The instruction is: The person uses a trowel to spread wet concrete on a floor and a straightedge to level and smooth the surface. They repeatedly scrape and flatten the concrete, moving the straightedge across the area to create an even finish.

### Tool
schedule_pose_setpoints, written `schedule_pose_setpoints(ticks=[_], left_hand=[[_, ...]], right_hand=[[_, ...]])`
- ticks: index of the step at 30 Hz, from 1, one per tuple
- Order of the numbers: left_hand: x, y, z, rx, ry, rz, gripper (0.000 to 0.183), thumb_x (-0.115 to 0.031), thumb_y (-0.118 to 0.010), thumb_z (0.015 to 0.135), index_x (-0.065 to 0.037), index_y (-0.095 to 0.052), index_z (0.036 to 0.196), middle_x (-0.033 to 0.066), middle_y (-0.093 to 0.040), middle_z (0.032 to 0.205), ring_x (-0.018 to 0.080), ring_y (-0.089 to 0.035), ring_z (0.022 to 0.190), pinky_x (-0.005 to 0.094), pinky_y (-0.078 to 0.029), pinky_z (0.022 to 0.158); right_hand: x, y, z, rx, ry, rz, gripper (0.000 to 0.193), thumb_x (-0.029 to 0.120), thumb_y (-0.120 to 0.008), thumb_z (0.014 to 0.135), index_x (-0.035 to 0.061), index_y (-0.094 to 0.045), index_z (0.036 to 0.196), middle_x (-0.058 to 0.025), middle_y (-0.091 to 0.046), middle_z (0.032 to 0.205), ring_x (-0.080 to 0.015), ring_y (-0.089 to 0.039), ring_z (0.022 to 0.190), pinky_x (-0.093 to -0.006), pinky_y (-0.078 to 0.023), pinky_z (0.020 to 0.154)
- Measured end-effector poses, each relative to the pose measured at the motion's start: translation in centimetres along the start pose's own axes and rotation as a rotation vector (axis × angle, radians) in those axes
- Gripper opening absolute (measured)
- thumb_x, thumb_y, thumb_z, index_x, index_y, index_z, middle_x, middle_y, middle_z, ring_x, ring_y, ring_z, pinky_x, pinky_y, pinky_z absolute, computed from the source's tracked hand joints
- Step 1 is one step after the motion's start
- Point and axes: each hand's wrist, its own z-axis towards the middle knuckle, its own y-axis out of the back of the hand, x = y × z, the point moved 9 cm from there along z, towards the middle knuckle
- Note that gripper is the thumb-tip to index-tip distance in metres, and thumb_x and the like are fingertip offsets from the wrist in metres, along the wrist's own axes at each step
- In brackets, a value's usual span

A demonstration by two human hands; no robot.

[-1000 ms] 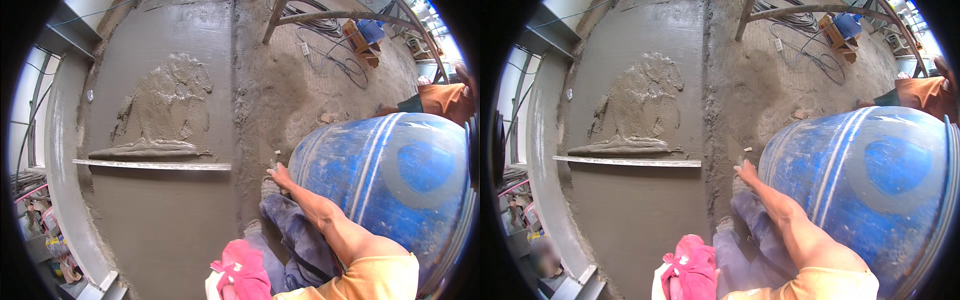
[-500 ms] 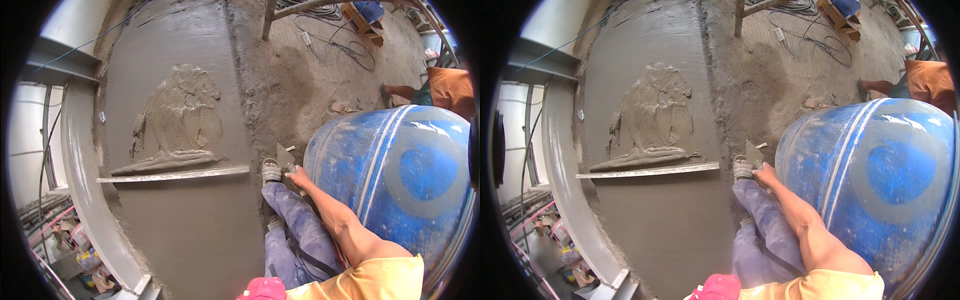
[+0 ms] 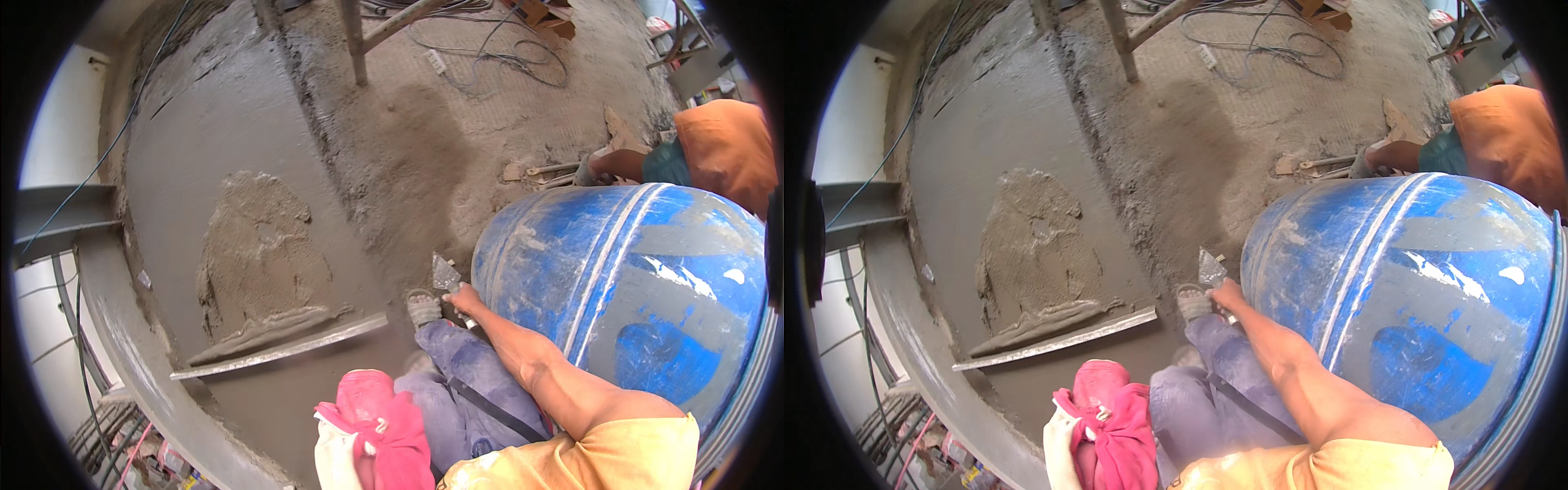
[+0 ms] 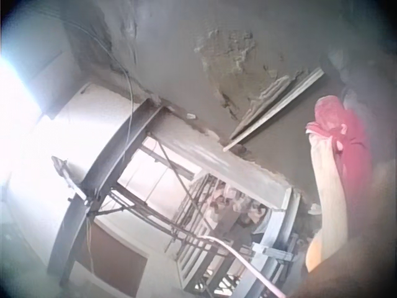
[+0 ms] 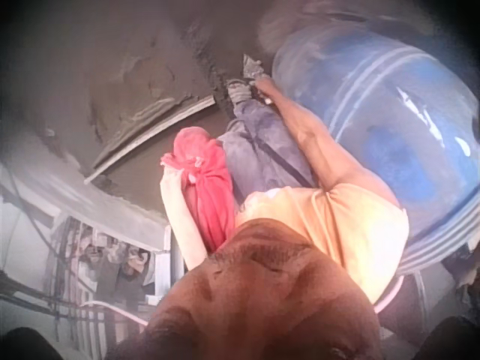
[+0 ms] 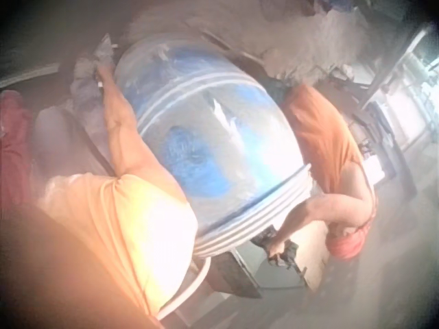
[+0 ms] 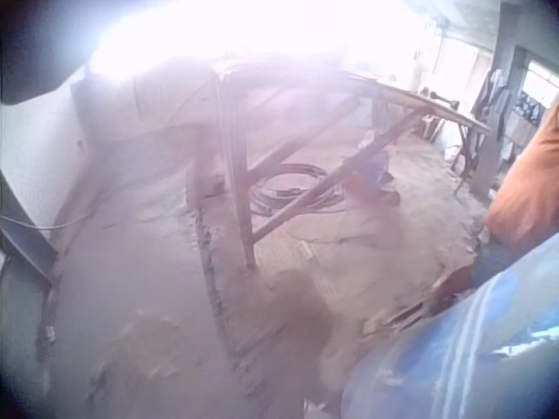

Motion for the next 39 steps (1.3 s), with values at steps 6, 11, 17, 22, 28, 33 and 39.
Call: schedule_pose_setpoints(ticks=[6, 11, 17, 22, 28, 33, 39], left_hand=[[-3.2, -5.9, 3.8, -0.015, -0.088, -0.033, 0.054, -0.018, -0.050, 0.089, -0.001, -0.037, 0.139, 0.0121, -0.053, 0.129, 0.0201, -0.054, 0.111, 0.0303, -0.040, 0.098], [-7.6, -7.0, 5.3, -0.038, -0.112, -0.061, 0.055, -0.018, -0.050, 0.088, -0.001, -0.037, 0.139, 0.0120, -0.053, 0.129, 0.0200, -0.054, 0.111, 0.0302, -0.040, 0.098], [-12.6, -6.0, 5.3, -0.095, 0.014, -0.167, 0.055, -0.018, -0.050, 0.088, -0.001, -0.037, 0.139, 0.0119, -0.053, 0.129, 0.0199, -0.054, 0.111, 0.0302, -0.040, 0.098], [-17.4, -3.3, 5.5, -0.076, 0.214, -0.312, 0.055, -0.018, -0.050, 0.087, -0.002, -0.037, 0.139, 0.0118, -0.053, 0.129, 0.0199, -0.054, 0.111, 0.0301, -0.040, 0.098], [-28.3, -4.0, 4.9, -0.082, 0.160, 0.025, 0.063, -0.013, -0.050, 0.075, -0.003, -0.041, 0.137, 0.0125, -0.052, 0.130, 0.0205, -0.052, 0.113, 0.0278, -0.037, 0.099], [-34.4, -4.6, 4.3, -0.117, -0.062, 0.150, 0.066, -0.009, -0.058, 0.072, 0.000, -0.042, 0.136, 0.0168, -0.053, 0.128, 0.0191, -0.053, 0.111, 0.0272, -0.040, 0.094], [-49.8, -7.1, -2.2, -0.240, -0.515, -0.210, 0.045, -0.007, -0.058, 0.083, 0.003, -0.049, 0.126, 0.0165, -0.058, 0.121, 0.0195, -0.056, 0.108, 0.0304, -0.043, 0.093]], right_hand=[[4.6, 2.2, 3.4, 0.014, -0.040, 0.151, 0.064, 0.023, -0.073, 0.074, -0.0085, -0.046, 0.122, -0.0148, -0.063, 0.071, -0.0205, -0.060, 0.050, -0.0343, -0.048, 0.043], [8.7, 5.5, 4.1, -0.054, -0.096, 0.217, 0.053, 0.024, -0.074, 0.073, -0.0084, -0.051, 0.109, -0.0155, -0.065, 0.072, -0.0233, -0.063, 0.054, -0.0346, -0.051, 0.049], [13.8, 9.1, 6.9, -0.043, 0.013, 0.133, 0.050, 0.021, -0.074, 0.071, -0.0092, -0.053, 0.105, -0.0155, -0.063, 0.068, -0.0225, -0.062, 0.051, -0.0367, -0.048, 0.043], [20.5, 13.7, 6.1, 0.076, 0.072, 0.093, 0.040, 0.019, -0.075, 0.070, -0.0042, -0.056, 0.097, -0.0141, -0.062, 0.066, -0.0224, -0.061, 0.051, -0.0372, -0.046, 0.042], [32.2, 22.4, 3.0, 0.004, 0.204, -0.211, 0.060, 0.024, -0.076, 0.069, -0.0074, -0.051, 0.115, -0.0199, -0.065, 0.084, -0.0276, -0.063, 0.063, -0.0381, -0.049, 0.059], [38.9, 27.6, 3.0, -0.034, 0.135, -0.308, 0.066, 0.025, -0.078, 0.065, -0.0059, -0.051, 0.116, -0.0240, -0.062, 0.102, -0.0339, -0.063, 0.088, -0.0397, -0.050, 0.074], [48.6, 28.8, 8.1, -0.120, 0.519, -0.539, 0.048, 0.020, -0.079, 0.064, -0.0023, -0.057, 0.101, -0.0169, -0.065, 0.078, -0.0251, -0.064, 0.061, -0.0362, -0.051, 0.059]])
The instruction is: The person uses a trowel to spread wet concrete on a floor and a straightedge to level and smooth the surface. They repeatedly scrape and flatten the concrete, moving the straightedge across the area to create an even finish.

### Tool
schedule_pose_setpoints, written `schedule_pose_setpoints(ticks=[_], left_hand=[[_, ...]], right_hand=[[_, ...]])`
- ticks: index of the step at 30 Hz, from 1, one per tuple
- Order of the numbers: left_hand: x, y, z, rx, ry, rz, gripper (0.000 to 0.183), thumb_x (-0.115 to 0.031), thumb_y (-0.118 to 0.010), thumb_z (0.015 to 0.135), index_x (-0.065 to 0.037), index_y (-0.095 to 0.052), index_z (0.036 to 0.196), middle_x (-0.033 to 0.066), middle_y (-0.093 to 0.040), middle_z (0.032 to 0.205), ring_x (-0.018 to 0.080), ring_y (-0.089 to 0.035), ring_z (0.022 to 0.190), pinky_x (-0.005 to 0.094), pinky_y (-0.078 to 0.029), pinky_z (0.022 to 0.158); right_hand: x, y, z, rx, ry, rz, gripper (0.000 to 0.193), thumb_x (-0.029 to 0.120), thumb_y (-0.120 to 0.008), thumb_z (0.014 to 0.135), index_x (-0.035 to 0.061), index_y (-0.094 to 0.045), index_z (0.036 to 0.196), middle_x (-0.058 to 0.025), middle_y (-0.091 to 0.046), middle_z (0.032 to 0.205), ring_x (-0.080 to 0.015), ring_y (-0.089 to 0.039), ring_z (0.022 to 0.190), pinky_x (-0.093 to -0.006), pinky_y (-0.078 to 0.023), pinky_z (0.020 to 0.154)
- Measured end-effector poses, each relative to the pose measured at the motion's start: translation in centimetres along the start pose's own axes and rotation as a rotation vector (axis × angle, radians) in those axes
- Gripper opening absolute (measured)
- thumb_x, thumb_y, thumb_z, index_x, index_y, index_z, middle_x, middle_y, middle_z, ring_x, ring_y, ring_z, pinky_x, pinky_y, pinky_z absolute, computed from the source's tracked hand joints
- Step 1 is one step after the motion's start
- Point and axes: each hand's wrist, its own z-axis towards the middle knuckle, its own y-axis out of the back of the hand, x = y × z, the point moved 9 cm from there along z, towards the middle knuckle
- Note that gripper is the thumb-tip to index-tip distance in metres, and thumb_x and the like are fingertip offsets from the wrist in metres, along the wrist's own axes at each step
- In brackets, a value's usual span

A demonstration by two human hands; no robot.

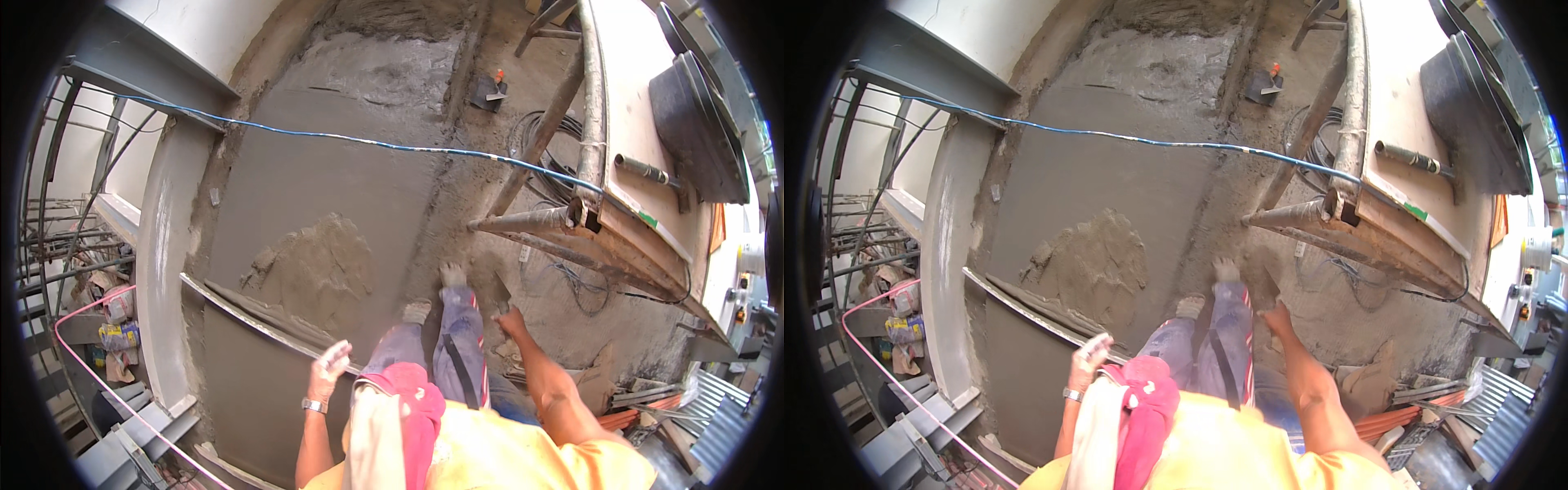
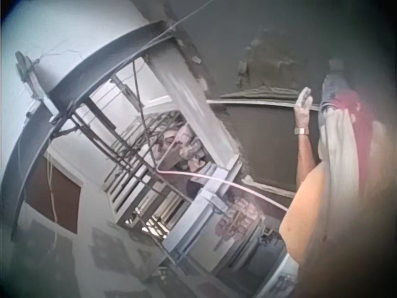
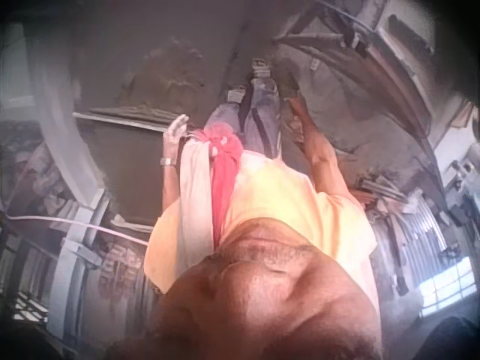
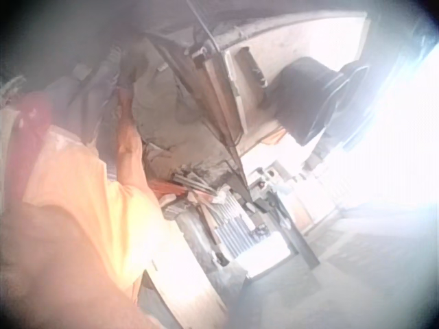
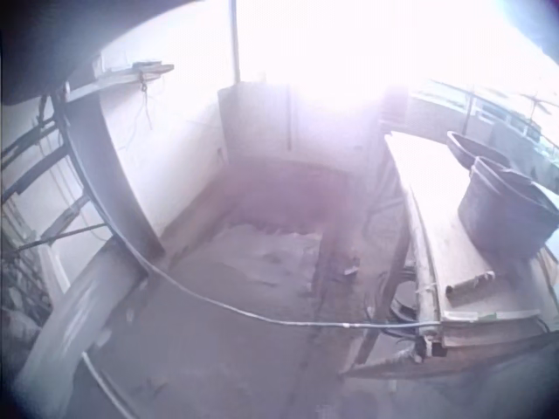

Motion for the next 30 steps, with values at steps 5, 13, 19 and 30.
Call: schedule_pose_setpoints(ticks=[5, 13, 19, 30], left_hand=[[-28.9, -4.7, -11.2, 0.237, -1.083, -0.320, 0.029, -0.013, -0.061, 0.073, 0.001, -0.066, 0.098, 0.0119, -0.066, 0.097, 0.0280, -0.062, 0.096, 0.0344, -0.047, 0.090], [-33.8, -6.9, -19.7, 0.262, -1.417, -0.375, 0.025, -0.012, -0.060, 0.076, 0.000, -0.065, 0.097, 0.0106, -0.066, 0.094, 0.0242, -0.062, 0.090, 0.0329, -0.048, 0.083], [-30.1, -5.9, -24.5, -0.153, -1.407, -0.289, 0.022, -0.011, -0.058, 0.078, 0.000, -0.065, 0.096, 0.0097, -0.066, 0.091, 0.0214, -0.062, 0.085, 0.0318, -0.049, 0.079], [-17.6, 3.8, -36.4, -1.431, -1.203, 0.077, 0.017, -0.009, -0.056, 0.082, -0.001, -0.064, 0.095, 0.0080, -0.065, 0.086, 0.0163, -0.062, 0.075, 0.0297, -0.051, 0.070]], right_hand=[[16.5, 1.1, 3.1, 0.288, 0.140, -0.091, 0.061, 0.023, -0.076, 0.061, -0.0020, -0.054, 0.112, -0.0255, -0.061, 0.106, -0.0362, -0.059, 0.102, -0.0422, -0.048, 0.084], [34.2, -8.0, 2.1, 0.626, 0.622, -0.315, 0.032, 0.014, -0.067, 0.073, -0.0003, -0.056, 0.099, -0.0167, -0.065, 0.077, -0.0246, -0.066, 0.067, -0.0379, -0.052, 0.057], [35.6, -11.8, -0.5, 0.812, 0.491, -0.650, 0.035, 0.019, -0.061, 0.073, -0.0030, -0.060, 0.101, -0.0210, -0.067, 0.085, -0.0315, -0.067, 0.070, -0.0409, -0.053, 0.062], [35.4, -21.0, -9.5, 0.888, 0.944, -0.834, 0.043, 0.025, -0.063, 0.076, -0.0071, -0.051, 0.103, -0.0275, -0.062, 0.093, -0.0396, -0.062, 0.087, -0.0451, -0.049, 0.074]])
